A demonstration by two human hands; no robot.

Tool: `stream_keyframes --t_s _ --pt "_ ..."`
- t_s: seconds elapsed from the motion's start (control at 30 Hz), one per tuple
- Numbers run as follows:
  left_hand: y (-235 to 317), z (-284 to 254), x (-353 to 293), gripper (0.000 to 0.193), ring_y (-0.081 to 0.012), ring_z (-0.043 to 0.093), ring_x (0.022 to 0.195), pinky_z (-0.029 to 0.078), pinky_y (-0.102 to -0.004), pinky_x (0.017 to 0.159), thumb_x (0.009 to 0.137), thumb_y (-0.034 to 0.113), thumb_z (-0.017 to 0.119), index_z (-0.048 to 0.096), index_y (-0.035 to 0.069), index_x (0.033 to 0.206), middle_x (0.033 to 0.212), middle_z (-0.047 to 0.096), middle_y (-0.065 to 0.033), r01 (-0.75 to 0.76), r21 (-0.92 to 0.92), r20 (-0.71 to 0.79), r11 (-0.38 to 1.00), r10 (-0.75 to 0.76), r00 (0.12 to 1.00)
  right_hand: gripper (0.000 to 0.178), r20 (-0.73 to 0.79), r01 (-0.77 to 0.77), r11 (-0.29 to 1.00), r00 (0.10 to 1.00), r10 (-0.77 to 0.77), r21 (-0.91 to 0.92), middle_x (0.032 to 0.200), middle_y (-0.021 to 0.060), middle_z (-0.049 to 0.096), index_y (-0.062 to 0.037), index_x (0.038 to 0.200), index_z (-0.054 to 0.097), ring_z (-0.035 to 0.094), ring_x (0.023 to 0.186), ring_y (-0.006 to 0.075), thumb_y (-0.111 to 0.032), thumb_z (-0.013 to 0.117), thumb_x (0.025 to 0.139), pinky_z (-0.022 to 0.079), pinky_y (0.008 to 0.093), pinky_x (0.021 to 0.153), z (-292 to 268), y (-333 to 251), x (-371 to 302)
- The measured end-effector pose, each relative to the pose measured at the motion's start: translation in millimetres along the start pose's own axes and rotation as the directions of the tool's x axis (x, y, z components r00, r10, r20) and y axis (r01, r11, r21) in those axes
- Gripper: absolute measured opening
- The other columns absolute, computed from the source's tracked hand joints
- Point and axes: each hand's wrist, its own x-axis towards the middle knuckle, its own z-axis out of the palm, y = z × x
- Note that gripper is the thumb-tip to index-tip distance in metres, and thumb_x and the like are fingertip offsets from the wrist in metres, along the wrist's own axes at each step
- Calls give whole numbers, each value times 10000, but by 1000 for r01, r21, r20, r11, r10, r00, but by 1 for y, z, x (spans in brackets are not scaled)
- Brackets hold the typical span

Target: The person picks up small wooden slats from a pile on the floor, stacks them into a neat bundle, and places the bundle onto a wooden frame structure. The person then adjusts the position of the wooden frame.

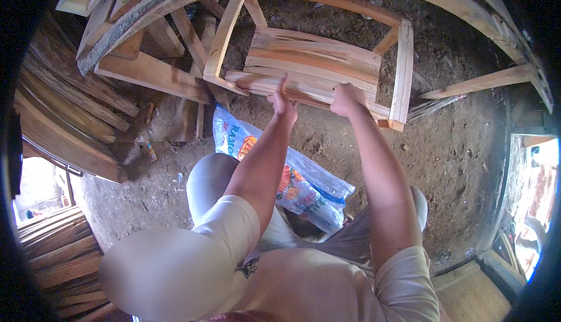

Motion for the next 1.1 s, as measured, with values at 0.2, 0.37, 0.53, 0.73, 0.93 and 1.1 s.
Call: stream_keyframes --t_s 0.2,0.37,0.53,0.73,0.93,1.1 --pt "9 -3 -1 1193 -454 570 1328 472 -473 1108 792 654 814 341 -204 1472 1438 535 -370 -68 617 -48 784 124 991 299 -24 21 999 999 -22 -46 1119 226 751 -64 1089 771 733 1066 377 -154 712 810 592 475 930 12 4 6" --pt "-3 -32 -15 1201 -473 640 1231 504 -470 1064 836 753 700 378 -247 1418 1353 588 -403 -2 726 7 688 -6 1000 330 -12 -1 995 1000 2 102 1128 218 757 -29 1090 762 737 1066 369 -271 679 882 569 484 972 30 8 22" --pt "53 -63 -154 1057 -407 678 1195 511 -483 1051 902 762 597 457 -113 1477 1297 664 -328 -776 623 612 -105 -553 566 744 159 58 978 983 -91 201 1326 231 696 -19 1247 734 674 1233 398 -659 694 869 517 450 1078 0 -7 7" --pt "53 -54 -136 806 -406 724 907 526 -508 945 1034 637 495 459 3 1530 1003 707 -275 -870 494 555 -4 -769 318 1294 465 -137 965 885 18 224 1658 252 348 -116 1642 332 390 1519 365 -1045 335 742 313 534 1233 -30 -15 49" --pt "15 -36 -68 1044 -511 679 1090 535 -471 988 998 548 638 104 -233 1439 1214 640 -401 -177 705 282 687 -42 958 1186 282 -139 909 959 25 392 1579 208 495 -6 1572 446 516 1396 303 -949 401 854 375 464 1172 5 -19 88" --pt "3 -11 -64 850 -454 567 1304 451 -452 1102 1015 325 668 131 -176 1441 1369 540 -389 -119 401 435 908 -74 897 1063 531 -233 856 845 -56 461 1630 186 427 -64 1640 328 450 1464 324 -822 524 921 302 445 1228 17 -24 127"
